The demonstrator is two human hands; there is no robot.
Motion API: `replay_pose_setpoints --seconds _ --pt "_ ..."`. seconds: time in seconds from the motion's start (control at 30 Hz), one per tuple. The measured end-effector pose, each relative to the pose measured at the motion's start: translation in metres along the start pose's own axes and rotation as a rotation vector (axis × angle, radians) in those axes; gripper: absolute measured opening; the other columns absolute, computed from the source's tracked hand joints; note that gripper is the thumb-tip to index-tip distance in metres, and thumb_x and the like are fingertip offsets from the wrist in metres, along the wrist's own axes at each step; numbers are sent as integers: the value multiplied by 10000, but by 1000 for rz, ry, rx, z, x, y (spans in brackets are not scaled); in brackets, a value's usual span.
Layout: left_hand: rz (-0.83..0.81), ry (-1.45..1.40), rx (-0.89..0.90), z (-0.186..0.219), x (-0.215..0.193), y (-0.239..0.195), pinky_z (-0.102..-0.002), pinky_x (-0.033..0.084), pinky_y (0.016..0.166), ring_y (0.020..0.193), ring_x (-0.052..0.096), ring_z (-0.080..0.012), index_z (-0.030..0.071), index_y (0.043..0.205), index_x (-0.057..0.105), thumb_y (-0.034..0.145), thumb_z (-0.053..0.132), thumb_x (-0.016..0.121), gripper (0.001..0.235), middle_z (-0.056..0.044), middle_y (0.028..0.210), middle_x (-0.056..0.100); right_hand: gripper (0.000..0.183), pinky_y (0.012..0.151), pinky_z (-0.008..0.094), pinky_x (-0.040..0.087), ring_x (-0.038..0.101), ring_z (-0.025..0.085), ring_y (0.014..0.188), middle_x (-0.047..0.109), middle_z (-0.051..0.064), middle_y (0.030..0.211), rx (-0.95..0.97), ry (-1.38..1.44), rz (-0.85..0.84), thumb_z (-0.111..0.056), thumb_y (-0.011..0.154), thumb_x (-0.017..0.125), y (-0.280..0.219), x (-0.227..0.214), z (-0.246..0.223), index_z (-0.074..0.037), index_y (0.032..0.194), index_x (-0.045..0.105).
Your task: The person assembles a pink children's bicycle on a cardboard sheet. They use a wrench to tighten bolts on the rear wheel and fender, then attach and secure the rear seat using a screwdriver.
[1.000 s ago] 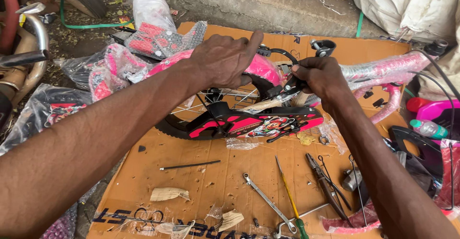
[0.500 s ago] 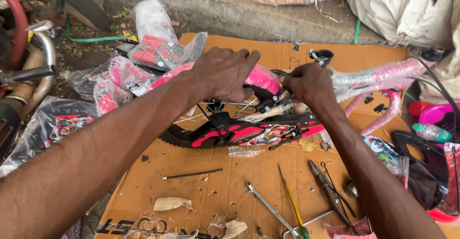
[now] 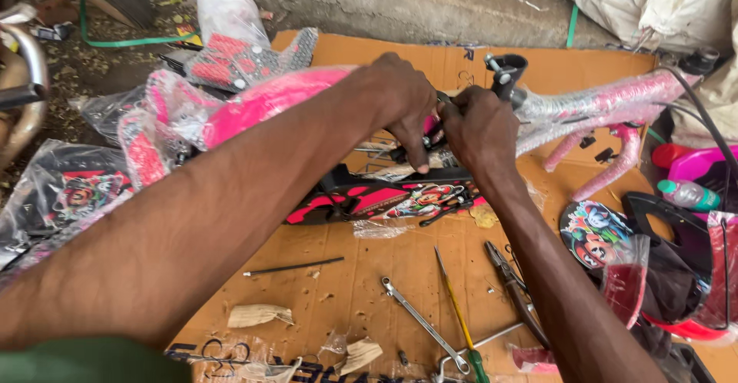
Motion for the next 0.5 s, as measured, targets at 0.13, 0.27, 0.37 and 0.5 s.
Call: replay_pose_setpoints --seconds 0.13,0.27,0.37,0.5 --pt "-102 -104 -89 -6 0 8 -487 557 948 1126 706 -354 233 1224 761 560 685 861 810 -92 1255 730 316 743 457 566 740 351 735 739 193 767 29 8 -64 -328 886 761 2 2 4 -17 937 778" --pt "-215 -199 -108 -8 6 19 -490 538 968 1144 699 -380 118 1233 758 586 640 887 842 -140 1300 710 342 726 433 571 745 318 697 740 192 712 66 48 -105 -356 897 751 2 -1 0 -17 937 773" --pt "-194 -178 -88 -9 7 24 -488 540 966 1140 710 -385 79 1225 764 581 601 904 841 -152 1291 732 337 695 389 587 749 276 690 757 173 745 88 212 -193 -327 915 717 2 -7 -7 4 945 769" --pt "-128 -152 -91 -5 6 22 -497 543 956 1145 697 -387 80 1209 758 584 571 929 813 -143 1274 729 296 627 291 648 767 126 765 755 63 888 233 716 -332 -264 949 665 -15 -24 18 13 1046 705"
Point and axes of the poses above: each hand's wrist, its own y-axis towards the middle knuckle, its own x-axis out of the palm, z = x × y, the point moved 6 cm from there along y, towards the middle knuckle
